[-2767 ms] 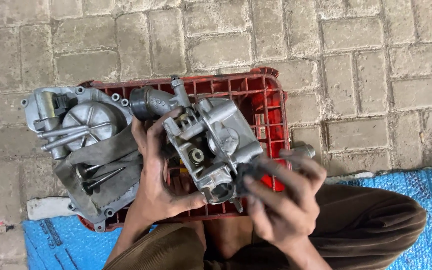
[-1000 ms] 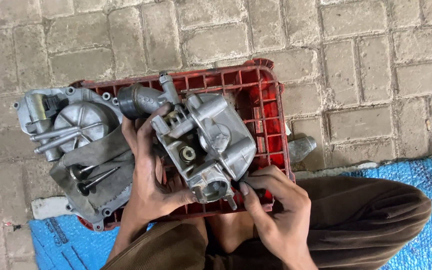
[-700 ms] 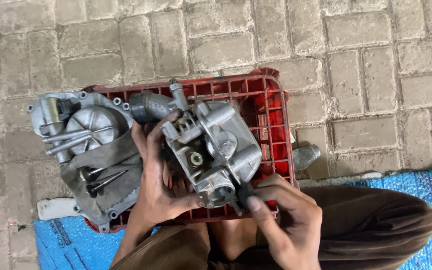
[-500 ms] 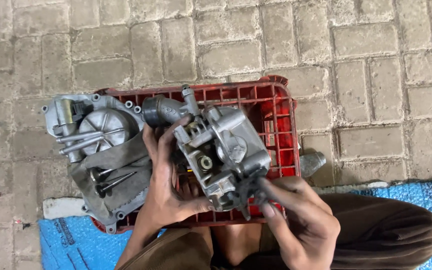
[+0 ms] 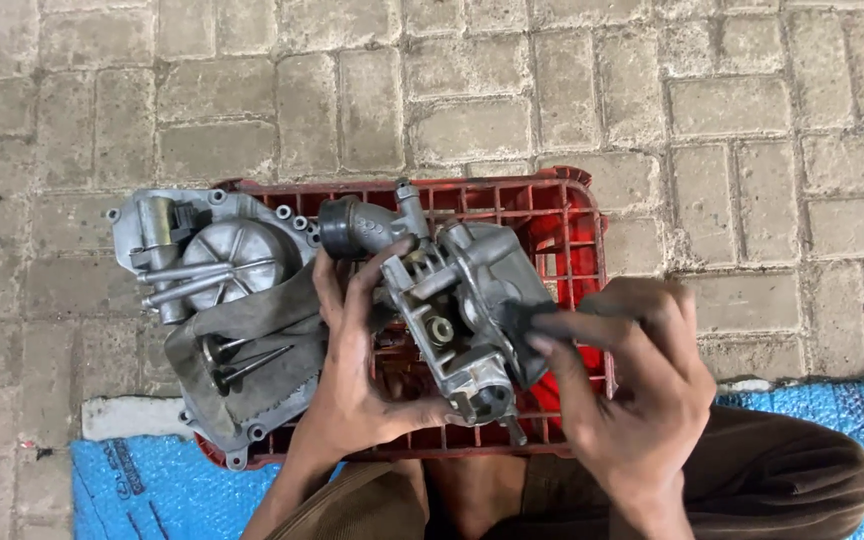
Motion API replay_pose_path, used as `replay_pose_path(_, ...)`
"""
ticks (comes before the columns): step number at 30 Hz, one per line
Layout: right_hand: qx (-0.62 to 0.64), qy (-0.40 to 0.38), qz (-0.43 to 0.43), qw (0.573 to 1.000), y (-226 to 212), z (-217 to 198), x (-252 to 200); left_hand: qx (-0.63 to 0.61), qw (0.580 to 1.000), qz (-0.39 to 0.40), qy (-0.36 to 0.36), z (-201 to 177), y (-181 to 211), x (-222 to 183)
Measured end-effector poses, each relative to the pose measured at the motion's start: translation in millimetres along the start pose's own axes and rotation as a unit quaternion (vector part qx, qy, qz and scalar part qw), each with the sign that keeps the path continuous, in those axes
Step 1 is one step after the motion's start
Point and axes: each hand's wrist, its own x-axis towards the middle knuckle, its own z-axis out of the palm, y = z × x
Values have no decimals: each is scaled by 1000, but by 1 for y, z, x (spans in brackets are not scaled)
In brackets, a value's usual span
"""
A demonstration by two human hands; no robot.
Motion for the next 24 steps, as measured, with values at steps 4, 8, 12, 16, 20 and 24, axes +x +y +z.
replay_pose_path(4, 44, -56, -29, 997, -10, 4, 31, 8, 1000, -7, -10, -2, -1, -2)
replay_pose_path(8, 20, -105, -76, 991, -14, 8, 57, 50, 998, 34, -7, 0, -11, -3)
replay_pose_path(12, 0, -124, -83, 989, -19, 2, 59, 47, 998, 30, -2, 2, -15, -6)
replay_pose_path(16, -10, -148, -82, 986, -14, -13, 52, 55, 996, 74, 8, 4, -19, -7)
replay_pose_path(20, -12, -163, -71, 984, -17, -16, 54, 52, 998, -12, -17, 0, 0, -2)
replay_pose_path(24, 9, -122, -97, 988, -8, 11, 56, 52, 983, 175, 30, 5, -35, -12)
